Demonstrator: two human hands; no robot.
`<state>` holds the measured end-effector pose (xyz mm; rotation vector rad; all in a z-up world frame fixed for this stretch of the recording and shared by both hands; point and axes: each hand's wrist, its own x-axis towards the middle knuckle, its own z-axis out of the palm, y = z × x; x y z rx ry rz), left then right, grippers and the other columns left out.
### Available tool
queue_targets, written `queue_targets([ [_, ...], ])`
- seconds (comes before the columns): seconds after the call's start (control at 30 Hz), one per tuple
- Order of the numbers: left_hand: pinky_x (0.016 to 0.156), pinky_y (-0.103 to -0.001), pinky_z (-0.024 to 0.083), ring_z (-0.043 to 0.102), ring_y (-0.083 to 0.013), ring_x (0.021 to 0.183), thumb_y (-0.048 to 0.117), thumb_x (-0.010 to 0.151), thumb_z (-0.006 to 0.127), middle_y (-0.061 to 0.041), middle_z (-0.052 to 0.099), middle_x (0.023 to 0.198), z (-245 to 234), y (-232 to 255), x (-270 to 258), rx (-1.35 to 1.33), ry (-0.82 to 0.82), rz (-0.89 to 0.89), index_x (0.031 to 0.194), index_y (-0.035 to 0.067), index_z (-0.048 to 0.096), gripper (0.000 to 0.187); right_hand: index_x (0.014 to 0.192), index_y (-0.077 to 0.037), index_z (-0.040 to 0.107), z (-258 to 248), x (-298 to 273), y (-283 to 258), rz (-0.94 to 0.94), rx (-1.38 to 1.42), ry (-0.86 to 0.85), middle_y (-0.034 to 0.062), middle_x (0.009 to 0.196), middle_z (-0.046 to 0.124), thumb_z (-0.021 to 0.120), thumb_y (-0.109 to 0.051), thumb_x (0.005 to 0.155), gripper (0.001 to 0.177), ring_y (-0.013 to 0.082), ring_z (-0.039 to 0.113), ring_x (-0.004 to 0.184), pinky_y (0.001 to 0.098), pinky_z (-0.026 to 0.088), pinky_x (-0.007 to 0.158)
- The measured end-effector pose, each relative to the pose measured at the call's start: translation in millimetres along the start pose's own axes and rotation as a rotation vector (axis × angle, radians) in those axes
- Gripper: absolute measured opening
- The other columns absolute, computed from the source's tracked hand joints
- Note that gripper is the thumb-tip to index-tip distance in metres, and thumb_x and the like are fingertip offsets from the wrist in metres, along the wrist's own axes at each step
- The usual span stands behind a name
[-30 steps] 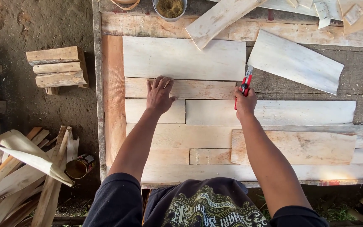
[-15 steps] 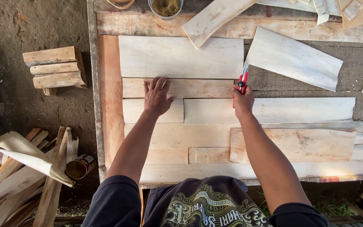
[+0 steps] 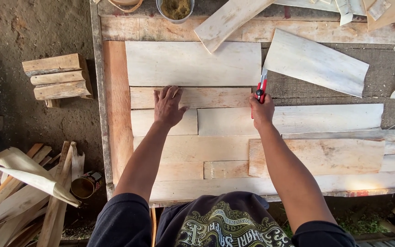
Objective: The person uses a red utility knife to cut and trim thin wooden planks on a workbench. They repeatedly position planks, score or slice along edges, and move cut pieces aside. The person handles multiple planks one at a time, occasionally flipping them over to work on different sides.
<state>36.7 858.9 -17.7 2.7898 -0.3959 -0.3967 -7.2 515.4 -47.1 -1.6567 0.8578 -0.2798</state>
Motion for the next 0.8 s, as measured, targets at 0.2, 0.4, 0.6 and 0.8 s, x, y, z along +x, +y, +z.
queue_targets([
  [0.2,0.123,-0.068,0.017,0.027,-0.0232,0.149,0.043,0.085,0.077,0.002,0.040,0.153,6.5,-2.4,-0.3,-0.004,0.012,0.002,0.149,0.022,0.050,0.073,0.098,-0.003,0.068,-4.9,0.6,4.9,-0.005,-0.029,-0.017,0.0074,0.071,0.063,0.081,-0.006,0.083,0.020,0.0122,0.063,0.055,0.0289,0.051,0.053],
  [0.4,0.123,-0.066,0.017,0.026,-0.0234,0.151,0.043,0.087,0.076,0.001,0.039,0.155,2.9,2.2,-3.5,-0.004,0.016,-0.013,0.151,0.023,0.048,0.073,0.100,-0.001,0.068,-5.0,-10.4,-13.5,-0.006,0.031,-0.018,0.0068,0.074,0.061,0.079,-0.004,0.084,0.020,0.0111,0.062,0.059,0.0278,0.052,0.058],
  [0.6,0.122,-0.072,0.013,0.018,-0.0301,0.155,0.048,0.089,0.074,-0.004,0.029,0.163,-0.8,6.9,-13.7,-0.012,0.044,0.008,0.156,0.022,0.042,0.079,0.099,-0.005,0.069,-11.2,-10.0,-8.3,-0.082,-0.137,-0.005,0.0088,0.080,0.067,0.081,-0.015,0.085,0.021,0.0158,0.066,0.067,0.0316,0.051,0.064],
  [0.8,0.117,-0.082,0.000,0.007,-0.0298,0.160,0.073,0.068,0.077,-0.001,0.020,0.172,-5.1,44.3,-67.7,0.104,-0.058,0.285,0.158,0.031,0.039,0.106,0.103,-0.013,0.063,-28.6,-75.8,-18.9,-0.088,-0.413,-0.176,0.0076,0.082,0.071,0.083,-0.033,0.088,0.032,0.0271,0.072,0.077,0.0423,0.054,0.073],
])
